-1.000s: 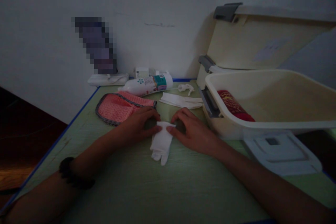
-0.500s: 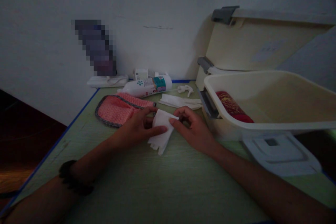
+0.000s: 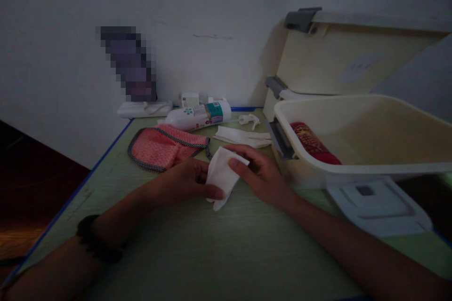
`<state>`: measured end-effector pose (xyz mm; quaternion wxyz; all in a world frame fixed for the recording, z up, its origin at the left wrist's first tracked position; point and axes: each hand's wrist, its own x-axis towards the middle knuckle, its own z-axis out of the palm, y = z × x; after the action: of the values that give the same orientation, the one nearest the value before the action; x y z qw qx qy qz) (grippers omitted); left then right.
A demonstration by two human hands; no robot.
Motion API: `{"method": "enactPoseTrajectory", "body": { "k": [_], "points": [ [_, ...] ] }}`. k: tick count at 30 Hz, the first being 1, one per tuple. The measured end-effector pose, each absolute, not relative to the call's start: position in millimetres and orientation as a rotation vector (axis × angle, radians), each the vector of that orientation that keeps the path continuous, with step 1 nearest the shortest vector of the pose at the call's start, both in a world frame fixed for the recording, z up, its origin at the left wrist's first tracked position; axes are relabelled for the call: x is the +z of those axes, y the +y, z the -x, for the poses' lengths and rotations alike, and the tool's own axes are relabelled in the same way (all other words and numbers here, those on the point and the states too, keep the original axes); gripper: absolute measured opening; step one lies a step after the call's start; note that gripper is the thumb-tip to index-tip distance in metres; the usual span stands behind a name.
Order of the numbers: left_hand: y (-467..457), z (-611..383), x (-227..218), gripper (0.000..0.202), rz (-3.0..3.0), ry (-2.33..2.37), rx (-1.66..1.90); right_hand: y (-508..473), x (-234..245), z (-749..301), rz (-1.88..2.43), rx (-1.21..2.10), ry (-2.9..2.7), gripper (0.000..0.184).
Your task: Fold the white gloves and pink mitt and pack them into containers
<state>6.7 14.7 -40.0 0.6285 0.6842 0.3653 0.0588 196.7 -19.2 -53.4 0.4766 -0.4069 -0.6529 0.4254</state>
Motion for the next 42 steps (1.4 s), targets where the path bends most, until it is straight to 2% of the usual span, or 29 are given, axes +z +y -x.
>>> {"method": "enactPoseTrajectory", "body": {
  "k": [4,9,23,28,34,37,42],
  "points": [
    [12,-6,-36,0.027,-1.648,0.866,0.023,-20,-54,-196,1.053,1.062,-1.548,0.019],
    [9,-7,-29,0.033,-1.782,0.949,-0.017,-19,-52,-197,1.069,1.077,-1.606,0.025],
    [5,-7,-20,0.020,-1.655,0.899,-0.055,-15,-53,-199,1.197,1.026,-1.617,0.024],
    [8,4,-16,0.035,-1.724,0.980,-0.175,-12,-54,-204,1.282,0.897,-1.790,0.025],
    [7,-2,-18,0.034,-2.372,1.001,0.129,-10,-56,-207,1.377,0.561,-2.033,0.023],
    [3,-7,-21,0.024,-2.443,0.794,0.163,-9,-56,-208,1.371,0.461,-2.093,0.019],
    [1,-8,-27,0.017,-2.447,0.650,0.187,-8,-57,-210,1.382,0.484,-2.108,0.015]
  ]
}}
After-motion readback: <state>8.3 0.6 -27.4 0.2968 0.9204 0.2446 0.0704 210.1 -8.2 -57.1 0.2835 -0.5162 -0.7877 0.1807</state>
